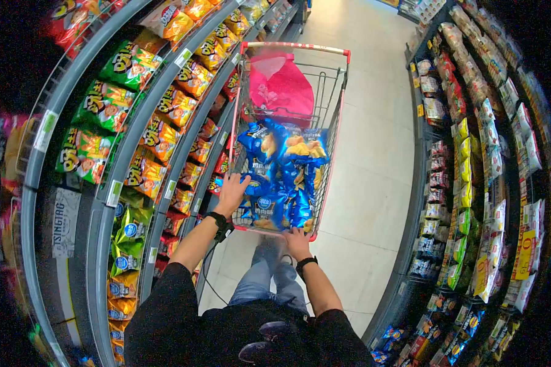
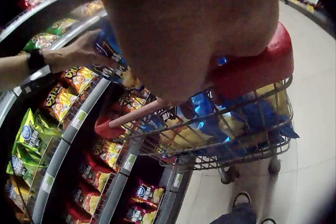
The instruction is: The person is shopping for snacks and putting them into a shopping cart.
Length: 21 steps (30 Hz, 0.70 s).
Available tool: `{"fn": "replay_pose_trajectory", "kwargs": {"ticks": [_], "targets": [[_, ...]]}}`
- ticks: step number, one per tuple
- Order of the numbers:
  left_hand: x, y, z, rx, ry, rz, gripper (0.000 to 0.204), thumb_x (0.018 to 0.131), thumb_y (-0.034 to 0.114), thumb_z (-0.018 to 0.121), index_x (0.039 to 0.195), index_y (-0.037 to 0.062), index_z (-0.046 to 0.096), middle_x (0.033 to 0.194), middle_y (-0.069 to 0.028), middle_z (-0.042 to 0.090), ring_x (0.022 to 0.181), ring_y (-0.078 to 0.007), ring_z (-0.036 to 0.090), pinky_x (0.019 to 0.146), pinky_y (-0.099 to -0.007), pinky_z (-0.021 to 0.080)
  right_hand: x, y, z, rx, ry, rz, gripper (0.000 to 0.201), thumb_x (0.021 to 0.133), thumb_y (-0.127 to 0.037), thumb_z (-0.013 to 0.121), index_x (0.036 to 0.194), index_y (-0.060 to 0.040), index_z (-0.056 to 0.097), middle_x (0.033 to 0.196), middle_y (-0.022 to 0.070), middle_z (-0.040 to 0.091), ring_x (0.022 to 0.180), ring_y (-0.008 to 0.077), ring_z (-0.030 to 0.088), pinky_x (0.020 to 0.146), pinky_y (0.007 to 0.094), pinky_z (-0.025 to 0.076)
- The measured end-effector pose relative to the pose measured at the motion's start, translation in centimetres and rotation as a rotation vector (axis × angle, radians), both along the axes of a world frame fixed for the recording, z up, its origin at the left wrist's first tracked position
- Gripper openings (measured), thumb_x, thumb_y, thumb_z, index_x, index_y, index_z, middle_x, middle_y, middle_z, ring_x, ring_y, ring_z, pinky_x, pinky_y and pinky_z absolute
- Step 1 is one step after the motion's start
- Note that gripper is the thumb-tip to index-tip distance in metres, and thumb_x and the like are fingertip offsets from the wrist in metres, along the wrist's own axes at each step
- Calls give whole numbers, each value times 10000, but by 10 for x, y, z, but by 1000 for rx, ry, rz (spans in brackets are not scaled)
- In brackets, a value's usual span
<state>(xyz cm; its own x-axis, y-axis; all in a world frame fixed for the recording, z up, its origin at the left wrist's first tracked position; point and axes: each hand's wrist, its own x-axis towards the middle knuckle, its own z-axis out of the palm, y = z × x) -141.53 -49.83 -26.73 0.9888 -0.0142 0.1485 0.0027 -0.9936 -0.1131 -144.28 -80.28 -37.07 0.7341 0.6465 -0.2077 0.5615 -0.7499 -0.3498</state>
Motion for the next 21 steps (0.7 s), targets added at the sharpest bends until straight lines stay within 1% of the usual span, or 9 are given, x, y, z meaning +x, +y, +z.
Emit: {"fn": "replay_pose_trajectory", "kwargs": {"ticks": [3,6,7,9,10,11,15,19,21], "targets": [[-41,-5,67,-257,-136,4,588,680,151,794,1216,87,562,1020,-131,593,1023,-316,551,892,-446,410,3,2,8,2,31,-7,307,964,-420,535,1144,-223,686,1097,75,637,1068,319,582,875,590,443],[-98,-5,160,-442,-168,-26,595,651,154,814,1194,53,592,1102,-130,622,1072,-345,567,952,-452,424,22,10,14,277,-22,52,293,938,-311,595,1158,-131,665,1033,105,664,993,329,615,884,507,473],[-122,-3,184,-511,-214,-64,577,653,140,811,1183,55,601,1145,-136,626,1102,-348,571,981,-463,416,32,23,32,501,46,73,286,899,-222,632,1138,-67,658,987,137,676,948,315,634,868,428,501],[-176,-8,227,-608,-260,-98,525,680,144,798,1166,63,617,1220,-143,626,1158,-349,572,1044,-494,387,41,51,104,619,833,-150,411,948,-266,608,1322,-106,550,1096,81,670,997,234,631,856,369,533],[-202,-10,249,-624,-266,-97,493,705,163,788,1161,68,625,1253,-146,624,1185,-348,571,1076,-513,366,32,63,195,777,1419,-262,442,1020,-325,495,1410,-123,447,1258,98,618,1081,227,622,920,370,528],[-225,-17,270,-705,-283,-109,413,785,206,738,1164,83,628,1284,-135,615,1239,-331,547,1125,-550,304,38,74,190,702,1629,40,670,1016,-553,398,1521,-130,272,1413,124,523,1212,252,577,949,412,515],[-304,-54,329,-772,-335,-51,302,866,229,664,1151,130,677,1324,-121,603,1343,-396,448,1174,-605,177,-15,109,298,591,1856,583,698,1004,-402,527,1555,-116,209,1521,115,400,1273,257,533,1012,439,479],[-358,-51,352,-664,-332,81,411,794,150,711,1203,154,679,1469,-131,455,1442,-395,295,1187,-558,181,-46,131,308,499,2003,614,651,960,-254,637,1504,-133,301,1371,46,498,1235,203,522,1021,432,466],[-380,-57,357,-758,-482,229,623,796,154,721,1389,185,532,1534,-170,350,1455,-398,258,1182,-518,218,-78,141,334,580,2012,546,591,945,-221,659,1453,-149,365,1293,27,536,1191,189,543,1000,424,479]]}}
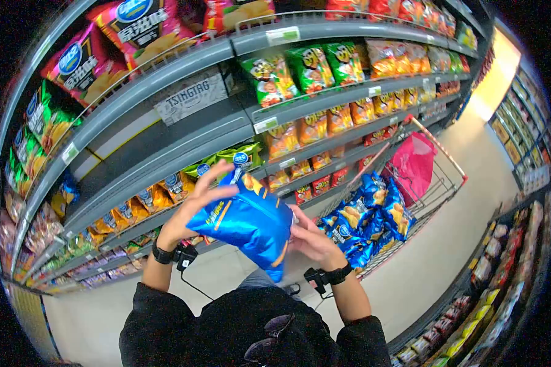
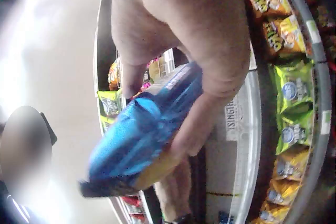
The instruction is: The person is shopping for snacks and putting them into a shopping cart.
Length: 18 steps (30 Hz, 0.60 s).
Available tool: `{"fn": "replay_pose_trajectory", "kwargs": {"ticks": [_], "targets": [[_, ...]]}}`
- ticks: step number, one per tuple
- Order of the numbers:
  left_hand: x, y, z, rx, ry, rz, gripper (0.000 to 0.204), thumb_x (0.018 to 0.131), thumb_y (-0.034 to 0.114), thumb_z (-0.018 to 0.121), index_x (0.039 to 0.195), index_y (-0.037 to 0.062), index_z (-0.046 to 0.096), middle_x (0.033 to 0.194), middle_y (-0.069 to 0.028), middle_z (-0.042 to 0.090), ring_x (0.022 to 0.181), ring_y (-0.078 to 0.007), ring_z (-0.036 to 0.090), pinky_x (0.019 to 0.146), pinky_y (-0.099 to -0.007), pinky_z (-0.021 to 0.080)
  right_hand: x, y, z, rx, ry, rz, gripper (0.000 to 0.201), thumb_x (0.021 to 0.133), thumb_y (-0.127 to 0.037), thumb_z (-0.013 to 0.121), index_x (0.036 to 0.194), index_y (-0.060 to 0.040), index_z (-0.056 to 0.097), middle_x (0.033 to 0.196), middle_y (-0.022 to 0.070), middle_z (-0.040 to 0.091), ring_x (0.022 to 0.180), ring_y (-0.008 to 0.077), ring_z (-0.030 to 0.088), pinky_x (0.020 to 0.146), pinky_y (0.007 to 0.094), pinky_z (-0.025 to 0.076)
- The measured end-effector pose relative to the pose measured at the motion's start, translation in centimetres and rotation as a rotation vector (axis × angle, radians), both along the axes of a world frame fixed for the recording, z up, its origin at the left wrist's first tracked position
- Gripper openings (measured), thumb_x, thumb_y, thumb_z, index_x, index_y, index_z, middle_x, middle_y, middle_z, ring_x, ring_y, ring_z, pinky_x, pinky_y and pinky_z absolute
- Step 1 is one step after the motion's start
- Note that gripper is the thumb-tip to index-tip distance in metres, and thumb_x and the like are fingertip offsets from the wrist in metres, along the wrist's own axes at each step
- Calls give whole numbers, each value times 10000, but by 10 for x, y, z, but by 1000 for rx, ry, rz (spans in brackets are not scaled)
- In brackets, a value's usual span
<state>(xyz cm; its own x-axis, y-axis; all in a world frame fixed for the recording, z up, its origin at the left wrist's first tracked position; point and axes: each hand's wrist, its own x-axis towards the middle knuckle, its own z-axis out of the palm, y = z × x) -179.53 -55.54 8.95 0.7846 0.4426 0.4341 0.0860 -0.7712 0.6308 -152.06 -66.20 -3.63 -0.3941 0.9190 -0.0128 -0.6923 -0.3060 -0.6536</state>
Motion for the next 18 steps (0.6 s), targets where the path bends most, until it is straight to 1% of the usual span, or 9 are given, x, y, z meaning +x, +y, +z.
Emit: {"fn": "replay_pose_trajectory", "kwargs": {"ticks": [1,2,3,6,7,9,12,15,18], "targets": [[-4,-2,-2,-104,-81,96,722,791,154,732,1457,183,456,1552,-185,313,1457,-393,252,1175,-508,242,-13,5,11,-15,1,-80,558,946,-207,656,1429,-152,380,1285,25,541,1180,185,549,973,422,494],[-8,9,-16,-63,-68,232,900,784,148,749,1543,151,265,1560,-199,288,1458,-366,261,1151,-487,304,-26,10,20,-30,2,-163,526,948,-192,654,1404,-156,395,1276,22,547,1170,182,555,946,421,509],[-3,2,-15,-180,-257,285,862,837,61,686,1548,92,201,1532,-189,336,1397,-319,384,1090,-441,400,-37,16,24,-49,3,-247,494,949,-177,651,1380,-159,410,1267,20,553,1159,178,561,919,419,524],[-7,12,-37,-765,-525,426,593,1032,88,459,1548,96,166,1428,-179,455,1209,-249,561,969,-405,498,-55,39,44,-47,-86,-453,373,971,-158,625,1295,-143,442,1180,16,597,1050,152,611,832,383,551],[-11,16,-48,-988,-642,344,617,1050,189,463,1557,112,119,1401,-216,467,1221,-270,547,994,-434,481,-61,44,55,-33,-122,-511,345,974,-157,621,1273,-140,450,1165,17,604,1029,147,619,827,373,552],[-9,12,-50,-1166,-792,102,776,998,154,570,1562,108,39,1420,-228,434,1251,-281,513,1036,-445,439,-72,58,71,-22,-178,-581,315,971,-177,630,1228,-128,454,1124,37,619,983,151,640,809,354,558],[9,11,-46,-714,-605,298,962,925,104,673,1563,121,-47,1471,-207,365,1313,-281,447,1075,-431,391,-80,75,76,-30,-214,-519,355,961,-165,628,1256,-116,437,1096,80,632,982,188,657,824,396,571],[5,41,-30,-672,-621,340,1061,865,33,719,1564,130,-73,1517,-179,292,1367,-267,374,1082,-394,374,-78,86,89,23,-195,-463,353,963,-141,608,1266,-101,429,1087,95,639,1005,212,666,852,423,575],[-5,63,-17,-872,-722,248,1041,870,23,693,1577,172,-56,1575,-130,211,1398,-271,334,1088,-390,383,-74,95,100,128,-354,-436,372,976,-139,572,1301,-70,403,1140,141,623,1027,287,673,869,456,583]]}}
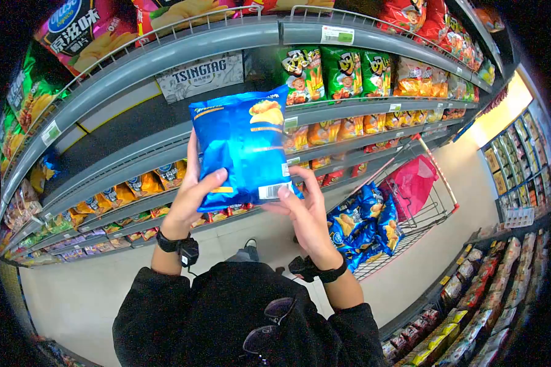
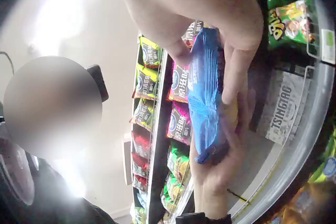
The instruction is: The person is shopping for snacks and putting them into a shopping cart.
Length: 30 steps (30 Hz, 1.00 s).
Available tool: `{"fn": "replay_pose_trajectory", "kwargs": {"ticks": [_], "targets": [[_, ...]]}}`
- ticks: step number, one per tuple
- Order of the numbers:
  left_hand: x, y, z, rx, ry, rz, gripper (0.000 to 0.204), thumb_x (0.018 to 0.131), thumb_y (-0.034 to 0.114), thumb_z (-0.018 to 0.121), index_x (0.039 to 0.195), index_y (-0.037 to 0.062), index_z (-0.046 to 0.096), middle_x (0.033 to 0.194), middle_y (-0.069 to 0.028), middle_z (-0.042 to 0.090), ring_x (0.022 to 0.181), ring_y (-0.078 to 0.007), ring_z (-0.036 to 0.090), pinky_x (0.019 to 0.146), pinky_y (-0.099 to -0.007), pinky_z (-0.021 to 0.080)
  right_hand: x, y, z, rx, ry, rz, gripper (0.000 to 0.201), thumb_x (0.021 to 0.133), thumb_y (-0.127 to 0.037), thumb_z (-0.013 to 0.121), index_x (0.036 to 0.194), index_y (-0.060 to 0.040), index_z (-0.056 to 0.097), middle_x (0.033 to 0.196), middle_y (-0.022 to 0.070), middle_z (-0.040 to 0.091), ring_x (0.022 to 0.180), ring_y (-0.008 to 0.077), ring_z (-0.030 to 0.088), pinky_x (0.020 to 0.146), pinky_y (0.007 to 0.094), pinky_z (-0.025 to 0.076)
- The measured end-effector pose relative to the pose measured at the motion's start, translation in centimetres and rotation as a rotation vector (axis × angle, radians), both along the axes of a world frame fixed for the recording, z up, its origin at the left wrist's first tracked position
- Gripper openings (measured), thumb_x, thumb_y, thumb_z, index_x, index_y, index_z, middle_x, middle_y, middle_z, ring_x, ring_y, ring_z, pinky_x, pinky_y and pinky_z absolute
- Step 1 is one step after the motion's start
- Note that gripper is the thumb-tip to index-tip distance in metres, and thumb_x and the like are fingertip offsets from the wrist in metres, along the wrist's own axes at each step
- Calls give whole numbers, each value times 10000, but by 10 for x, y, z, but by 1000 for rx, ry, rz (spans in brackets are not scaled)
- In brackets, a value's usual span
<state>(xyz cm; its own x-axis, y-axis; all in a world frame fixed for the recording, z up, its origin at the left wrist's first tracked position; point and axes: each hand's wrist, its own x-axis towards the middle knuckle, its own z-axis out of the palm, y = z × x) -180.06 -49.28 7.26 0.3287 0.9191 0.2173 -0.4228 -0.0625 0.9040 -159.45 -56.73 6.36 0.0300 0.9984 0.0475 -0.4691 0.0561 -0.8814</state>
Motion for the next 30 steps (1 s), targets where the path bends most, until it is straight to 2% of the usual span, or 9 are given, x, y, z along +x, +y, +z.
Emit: {"fn": "replay_pose_trajectory", "kwargs": {"ticks": [2,6,10,12,19,24,28,30], "targets": [[-4,13,2,-65,-47,-42,1011,884,50,681,1582,196,-36,1582,-126,199,1401,-281,334,1087,-403,389,1,3,12,17,-77,43,420,990,-156,549,1352,-54,361,1202,197,596,996,343,685,867,474,586],[-11,33,8,-148,-86,-80,977,904,99,671,1584,220,-20,1583,-136,193,1402,-295,339,1082,-417,398,-1,20,21,15,-89,67,438,1008,-171,513,1386,-46,332,1235,234,579,971,366,695,874,483,580],[-20,46,11,-208,-112,-98,969,908,124,676,1584,220,-12,1586,-145,180,1405,-297,336,1071,-418,410,-10,37,22,-19,-79,69,421,1009,-174,499,1377,-40,344,1201,234,606,950,372,702,841,475,593],[-26,56,10,-207,-102,-97,960,916,139,672,1584,223,-13,1575,-151,212,1389,-295,363,1054,-412,428,-15,45,24,-21,-101,66,398,1015,-176,460,1369,-27,356,1185,233,623,918,369,713,798,456,612],[-48,77,17,-287,-118,-143,937,949,198,649,1582,230,-42,1516,-179,335,1274,-278,502,991,-394,475,-34,72,28,-29,-40,-17,436,987,-155,508,1375,-15,366,1136,232,649,838,341,727,677,419,641],[-60,86,16,-233,-160,-144,939,965,95,617,1578,216,-83,1445,-210,416,1251,-243,504,968,-386,476,-45,88,26,-37,12,-66,498,965,-91,536,1420,5,358,1112,212,664,814,302,731,613,374,645],[-69,91,12,-239,-156,-207,979,946,67,628,1573,218,-109,1442,-222,412,1195,-237,546,968,-399,476,-52,92,25,-45,0,-118,513,961,-86,536,1428,28,358,1148,201,653,800,262,730,608,366,644],[-70,90,11,-197,-201,-251,994,937,44,626,1571,219,-120,1448,-224,404,1161,-238,570,955,-401,487,-49,92,26,-31,-7,-92,495,964,-83,524,1425,7,364,1201,191,624,872,287,721,644,404,648]]}}
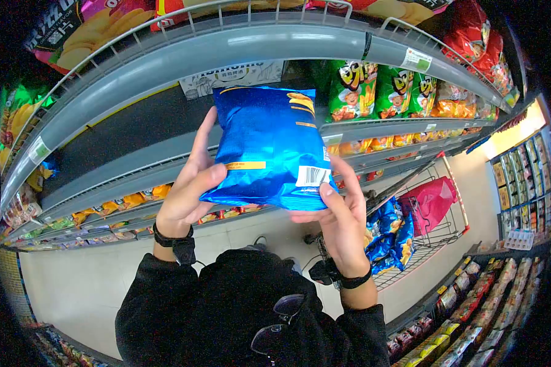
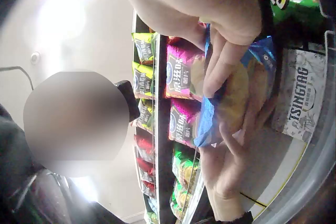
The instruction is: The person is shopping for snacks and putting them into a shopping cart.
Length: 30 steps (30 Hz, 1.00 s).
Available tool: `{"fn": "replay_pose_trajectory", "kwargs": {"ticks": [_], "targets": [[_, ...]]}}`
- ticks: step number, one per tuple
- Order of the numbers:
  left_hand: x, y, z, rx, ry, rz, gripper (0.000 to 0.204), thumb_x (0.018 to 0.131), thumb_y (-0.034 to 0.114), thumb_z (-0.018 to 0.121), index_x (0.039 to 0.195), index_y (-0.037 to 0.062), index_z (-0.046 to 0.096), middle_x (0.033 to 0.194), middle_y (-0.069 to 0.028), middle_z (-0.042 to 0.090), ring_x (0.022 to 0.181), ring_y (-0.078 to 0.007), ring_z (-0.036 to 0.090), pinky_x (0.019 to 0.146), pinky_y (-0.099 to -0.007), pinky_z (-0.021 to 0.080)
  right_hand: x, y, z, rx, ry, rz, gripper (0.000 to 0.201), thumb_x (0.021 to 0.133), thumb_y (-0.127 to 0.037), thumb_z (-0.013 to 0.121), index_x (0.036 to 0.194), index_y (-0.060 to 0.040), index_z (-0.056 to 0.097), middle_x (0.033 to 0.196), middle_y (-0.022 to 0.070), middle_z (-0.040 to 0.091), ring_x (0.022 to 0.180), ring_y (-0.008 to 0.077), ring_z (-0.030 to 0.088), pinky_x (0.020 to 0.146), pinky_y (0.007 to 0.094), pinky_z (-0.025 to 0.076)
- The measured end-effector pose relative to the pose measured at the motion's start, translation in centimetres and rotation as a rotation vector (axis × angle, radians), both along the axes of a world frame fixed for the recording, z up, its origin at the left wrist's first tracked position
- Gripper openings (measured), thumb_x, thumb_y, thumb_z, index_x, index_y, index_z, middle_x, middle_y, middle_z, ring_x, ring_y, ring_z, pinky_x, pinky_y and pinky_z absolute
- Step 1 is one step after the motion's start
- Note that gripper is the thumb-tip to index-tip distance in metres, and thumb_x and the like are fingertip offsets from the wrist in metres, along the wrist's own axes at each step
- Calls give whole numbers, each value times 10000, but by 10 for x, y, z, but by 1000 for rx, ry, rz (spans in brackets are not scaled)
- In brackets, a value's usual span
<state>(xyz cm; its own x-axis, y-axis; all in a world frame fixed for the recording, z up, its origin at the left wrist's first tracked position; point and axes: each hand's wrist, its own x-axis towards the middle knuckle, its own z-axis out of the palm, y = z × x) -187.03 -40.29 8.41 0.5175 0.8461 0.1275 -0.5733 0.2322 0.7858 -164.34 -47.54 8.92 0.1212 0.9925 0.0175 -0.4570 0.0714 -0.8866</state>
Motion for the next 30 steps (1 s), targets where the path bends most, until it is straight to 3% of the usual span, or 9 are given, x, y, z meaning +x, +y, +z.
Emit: {"fn": "replay_pose_trajectory", "kwargs": {"ticks": [3,6,9,12,18,21,24,27,30], "targets": [[4,-1,3,88,-32,56,1014,923,13,617,1567,239,-134,1459,-236,389,1141,-253,584,912,-408,520,3,2,5,34,-5,25,542,958,-71,525,1461,2,335,1269,193,594,931,294,713,663,417,650],[2,-4,18,5,-52,-49,1017,914,-26,595,1566,269,-127,1497,-221,337,1173,-270,565,918,-423,530,-2,2,16,45,-1,-4,592,947,-64,535,1485,28,305,1322,206,568,966,281,706,670,409,647],[9,-1,17,53,-39,-21,935,929,-1,569,1580,284,-38,1553,-165,251,1186,-286,560,923,-440,542,-7,2,22,15,-45,-75,633,927,-88,550,1485,64,291,1322,202,574,898,206,716,653,276,609],[11,4,19,36,-3,-95,814,951,46,539,1585,264,76,1584,-106,181,1234,-293,525,929,-445,551,6,1,19,63,-18,22,602,941,-61,545,1482,51,308,1340,216,556,1030,280,686,697,393,641],[11,11,20,16,8,-210,755,952,117,566,1574,219,150,1572,-102,202,1378,-273,358,950,-443,548,12,5,16,48,-126,-51,568,939,-50,551,1455,85,356,1368,203,546,1190,247,596,954,368,525],[16,15,19,97,105,-117,950,822,244,703,1573,108,137,1585,-155,188,1414,-332,321,1062,-475,443,18,6,9,70,-290,-91,539,932,-31,557,1431,97,399,1384,192,539,1234,209,553,1028,332,449],[16,28,11,255,185,-91,956,827,198,730,1573,95,141,1578,-148,220,1417,-305,320,1120,-411,354,22,8,2,172,-501,-113,516,921,-10,564,1409,101,437,1380,180,545,1222,183,549,1034,314,428],[13,32,12,391,312,-36,953,841,169,743,1575,102,138,1574,-138,240,1415,-273,323,1138,-389,306,20,14,5,125,-405,-66,514,915,-2,566,1403,100,446,1356,178,564,1210,186,556,1037,326,426],[11,30,21,322,297,-41,833,900,215,698,1560,94,206,1548,-144,290,1388,-248,356,1120,-378,324,18,20,8,55,-343,-56,510,919,-8,559,1406,94,447,1339,180,575,1195,191,568,1032,332,432]]}}
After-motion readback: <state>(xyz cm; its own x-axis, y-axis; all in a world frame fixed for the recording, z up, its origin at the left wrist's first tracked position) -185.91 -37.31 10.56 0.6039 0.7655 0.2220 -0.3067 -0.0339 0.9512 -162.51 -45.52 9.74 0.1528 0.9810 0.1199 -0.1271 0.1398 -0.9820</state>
